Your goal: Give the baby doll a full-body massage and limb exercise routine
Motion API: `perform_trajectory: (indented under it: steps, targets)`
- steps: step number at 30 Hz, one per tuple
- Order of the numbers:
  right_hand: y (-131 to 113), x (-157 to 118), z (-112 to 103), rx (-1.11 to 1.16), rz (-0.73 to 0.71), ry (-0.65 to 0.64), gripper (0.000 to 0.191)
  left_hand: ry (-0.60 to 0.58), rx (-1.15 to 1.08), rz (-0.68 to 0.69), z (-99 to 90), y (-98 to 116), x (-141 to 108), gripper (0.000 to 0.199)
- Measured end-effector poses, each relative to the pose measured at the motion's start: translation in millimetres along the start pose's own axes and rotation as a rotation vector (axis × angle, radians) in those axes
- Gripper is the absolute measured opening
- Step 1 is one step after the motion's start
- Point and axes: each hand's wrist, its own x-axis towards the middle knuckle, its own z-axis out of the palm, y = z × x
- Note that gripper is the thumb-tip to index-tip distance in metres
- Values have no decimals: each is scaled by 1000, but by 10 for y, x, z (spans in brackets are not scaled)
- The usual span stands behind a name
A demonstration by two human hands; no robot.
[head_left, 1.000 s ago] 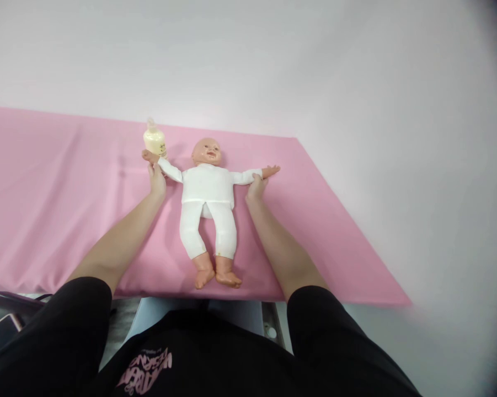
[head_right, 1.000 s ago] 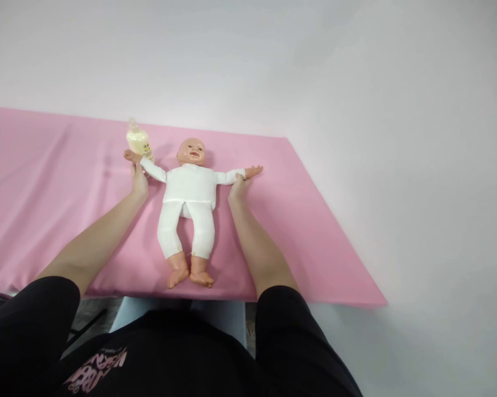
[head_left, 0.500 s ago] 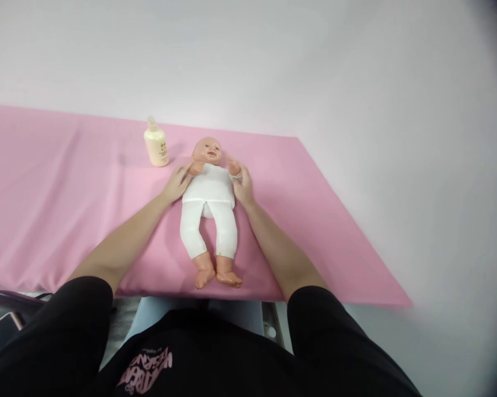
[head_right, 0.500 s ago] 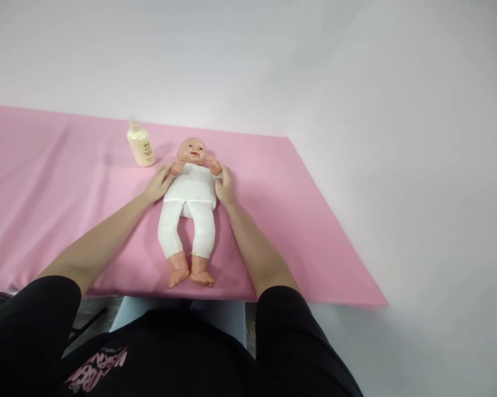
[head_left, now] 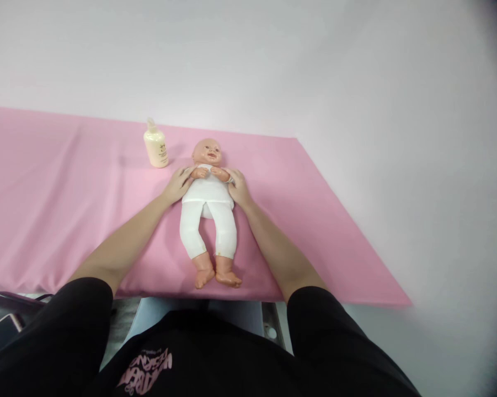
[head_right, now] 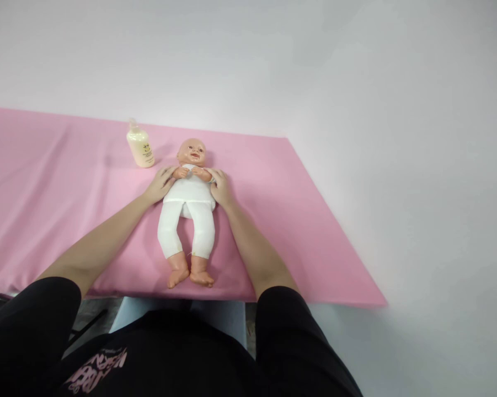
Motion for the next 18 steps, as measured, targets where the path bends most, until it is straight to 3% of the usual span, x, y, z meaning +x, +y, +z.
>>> perform_trajectory:
  steps: [11, 18]
  targets:
    - [50, -7, -5, -8, -15, 35, 70, 54, -80, -33, -22, 58, -12, 66]
    - [-19, 0, -22, 143, 104, 108, 54, 232, -250, -38, -56, 149, -14, 76]
